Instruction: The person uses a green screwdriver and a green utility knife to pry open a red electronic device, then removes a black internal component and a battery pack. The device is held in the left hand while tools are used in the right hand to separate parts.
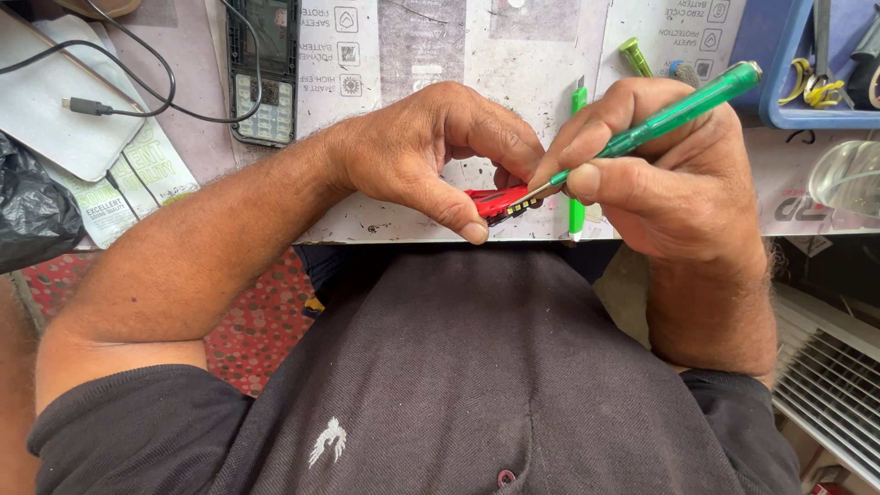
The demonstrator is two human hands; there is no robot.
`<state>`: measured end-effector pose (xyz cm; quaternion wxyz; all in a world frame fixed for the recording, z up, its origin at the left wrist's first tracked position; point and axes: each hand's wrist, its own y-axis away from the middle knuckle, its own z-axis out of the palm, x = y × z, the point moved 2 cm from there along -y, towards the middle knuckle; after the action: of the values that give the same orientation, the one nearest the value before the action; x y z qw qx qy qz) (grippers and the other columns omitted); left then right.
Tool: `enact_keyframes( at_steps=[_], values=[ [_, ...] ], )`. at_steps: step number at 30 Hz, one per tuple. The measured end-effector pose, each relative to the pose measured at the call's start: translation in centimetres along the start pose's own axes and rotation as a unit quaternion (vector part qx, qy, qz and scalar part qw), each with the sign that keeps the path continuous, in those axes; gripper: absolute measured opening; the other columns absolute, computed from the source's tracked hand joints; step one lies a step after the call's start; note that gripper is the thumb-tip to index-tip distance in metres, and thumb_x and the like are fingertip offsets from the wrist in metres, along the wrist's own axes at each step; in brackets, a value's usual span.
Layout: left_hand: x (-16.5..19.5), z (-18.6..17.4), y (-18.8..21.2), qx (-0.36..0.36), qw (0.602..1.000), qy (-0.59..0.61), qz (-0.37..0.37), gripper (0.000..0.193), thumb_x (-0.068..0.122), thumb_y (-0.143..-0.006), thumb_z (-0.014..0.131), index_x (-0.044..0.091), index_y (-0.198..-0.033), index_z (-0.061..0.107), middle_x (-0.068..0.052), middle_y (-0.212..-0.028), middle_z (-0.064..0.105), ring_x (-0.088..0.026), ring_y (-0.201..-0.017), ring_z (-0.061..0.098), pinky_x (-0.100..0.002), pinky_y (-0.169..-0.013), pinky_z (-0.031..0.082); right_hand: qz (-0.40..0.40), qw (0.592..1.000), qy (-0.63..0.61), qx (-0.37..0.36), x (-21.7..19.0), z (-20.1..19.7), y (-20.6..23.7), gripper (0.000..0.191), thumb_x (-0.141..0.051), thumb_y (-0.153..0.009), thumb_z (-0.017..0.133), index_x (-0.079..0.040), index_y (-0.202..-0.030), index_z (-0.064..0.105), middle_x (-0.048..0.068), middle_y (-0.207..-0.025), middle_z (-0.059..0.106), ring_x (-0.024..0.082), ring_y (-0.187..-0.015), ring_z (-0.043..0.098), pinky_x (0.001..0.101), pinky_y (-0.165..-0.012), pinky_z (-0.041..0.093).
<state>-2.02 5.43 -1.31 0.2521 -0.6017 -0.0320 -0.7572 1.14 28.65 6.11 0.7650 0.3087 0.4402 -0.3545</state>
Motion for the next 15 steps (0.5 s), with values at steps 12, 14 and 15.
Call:
enact_keyframes(
  at_steps=[12,14,15],
  values=[
    [-0.08,0.09,-0.17,0.002,1.0,-0.017,-0.004,0.059,0.031,-0.082,0.092,0.001,-0.129,0.073,-0.011,-0.117,0.075,-0.021,-0.115,0.072,-0.038,-0.115,0.055,0.039,0.999,-0.02,-0.006,-0.41,-0.17,-0.28,0.003,0.009,-0.1,0.066,0.009,-0.103,0.067,0.025,-0.1,0.074,0.025,-0.091,0.075,0.0346,-0.085,0.061],
    [-0.02,0.18,-0.22,0.001,1.0,-0.019,-0.009,0.059,0.032,-0.081,0.092,0.002,-0.128,0.073,-0.011,-0.116,0.076,-0.02,-0.114,0.072,-0.038,-0.115,0.055,0.041,0.999,-0.02,-0.013,-0.38,-0.21,-0.3,0.003,0.009,-0.102,0.066,0.009,-0.105,0.067,0.025,-0.101,0.074,0.025,-0.092,0.074,0.0346,-0.086,0.061],
    [0.04,0.19,-0.25,-0.001,1.0,-0.021,-0.009,0.057,0.032,-0.082,0.092,0.001,-0.126,0.073,-0.011,-0.116,0.076,-0.02,-0.114,0.072,-0.037,-0.114,0.055,0.043,0.999,-0.021,-0.016,-0.34,-0.27,-0.31,0.003,0.009,-0.103,0.065,0.009,-0.106,0.066,0.025,-0.101,0.074,0.025,-0.092,0.074,0.0346,-0.086,0.061]
  ],
)
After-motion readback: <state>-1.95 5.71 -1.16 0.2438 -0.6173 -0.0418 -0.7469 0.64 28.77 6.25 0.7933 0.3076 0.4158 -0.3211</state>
